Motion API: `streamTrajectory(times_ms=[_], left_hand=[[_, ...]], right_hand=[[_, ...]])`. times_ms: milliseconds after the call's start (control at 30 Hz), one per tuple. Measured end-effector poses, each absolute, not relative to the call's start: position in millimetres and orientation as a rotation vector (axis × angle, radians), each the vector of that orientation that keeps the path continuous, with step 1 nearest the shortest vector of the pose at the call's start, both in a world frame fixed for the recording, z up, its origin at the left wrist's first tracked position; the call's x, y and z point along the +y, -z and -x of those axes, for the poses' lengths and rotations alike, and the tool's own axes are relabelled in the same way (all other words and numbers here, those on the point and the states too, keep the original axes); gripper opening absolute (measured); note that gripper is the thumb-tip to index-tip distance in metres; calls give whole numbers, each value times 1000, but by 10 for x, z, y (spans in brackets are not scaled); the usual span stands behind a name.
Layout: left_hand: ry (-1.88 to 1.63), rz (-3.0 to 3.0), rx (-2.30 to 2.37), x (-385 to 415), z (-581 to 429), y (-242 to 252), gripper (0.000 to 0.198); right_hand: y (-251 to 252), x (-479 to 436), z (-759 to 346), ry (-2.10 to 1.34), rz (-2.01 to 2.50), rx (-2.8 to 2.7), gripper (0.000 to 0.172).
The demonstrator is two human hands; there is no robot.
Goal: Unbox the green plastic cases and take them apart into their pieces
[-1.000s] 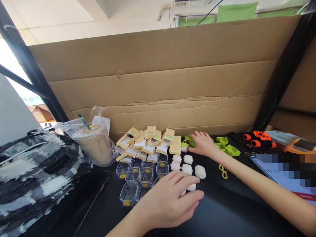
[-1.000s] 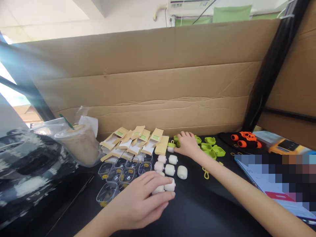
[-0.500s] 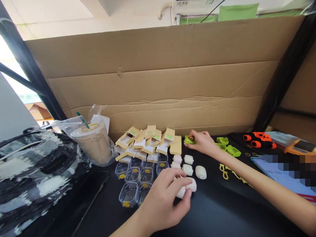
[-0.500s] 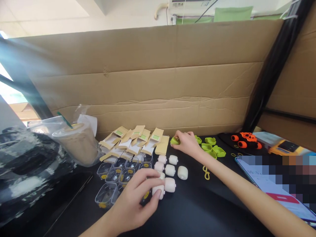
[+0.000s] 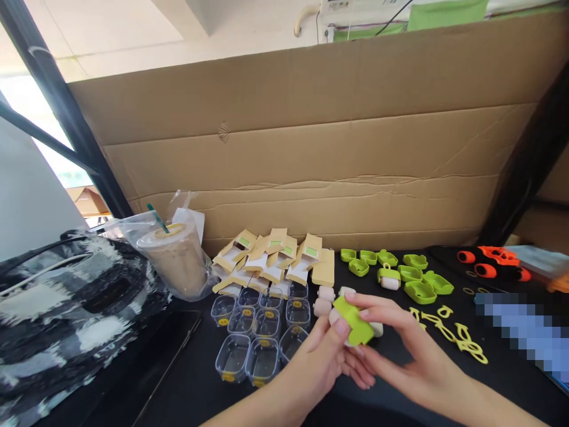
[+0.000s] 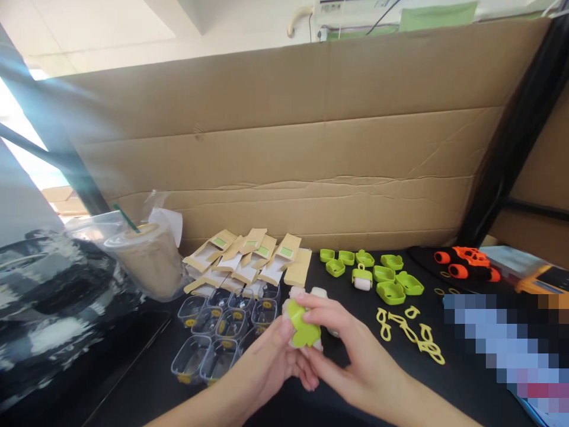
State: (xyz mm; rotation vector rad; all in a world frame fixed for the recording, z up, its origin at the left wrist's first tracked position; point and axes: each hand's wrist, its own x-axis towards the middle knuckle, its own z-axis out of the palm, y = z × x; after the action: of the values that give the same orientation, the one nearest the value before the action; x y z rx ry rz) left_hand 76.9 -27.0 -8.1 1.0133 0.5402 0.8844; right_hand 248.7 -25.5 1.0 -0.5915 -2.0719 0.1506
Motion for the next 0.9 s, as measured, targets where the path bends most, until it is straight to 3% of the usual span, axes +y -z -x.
streamTrajectory(times_ms=[200, 400, 567, 900], left_hand=[[-888, -1110, 560, -334, -645, 64, 48], [-844, -1103, 397, -298, -687, 207, 59], [-851, -1144, 445, -328, -660, 127, 54], [-857, -1280, 455, -439, -622, 4, 46]], right_hand=[[-80, -354, -2441, 7, 679, -2028, 43], [38, -410, -2444, -41, 694, -2110, 55], [72, -415, -2482, -85, 582, -2190, 66], [-12, -529, -2419, -169, 585, -2111, 57]])
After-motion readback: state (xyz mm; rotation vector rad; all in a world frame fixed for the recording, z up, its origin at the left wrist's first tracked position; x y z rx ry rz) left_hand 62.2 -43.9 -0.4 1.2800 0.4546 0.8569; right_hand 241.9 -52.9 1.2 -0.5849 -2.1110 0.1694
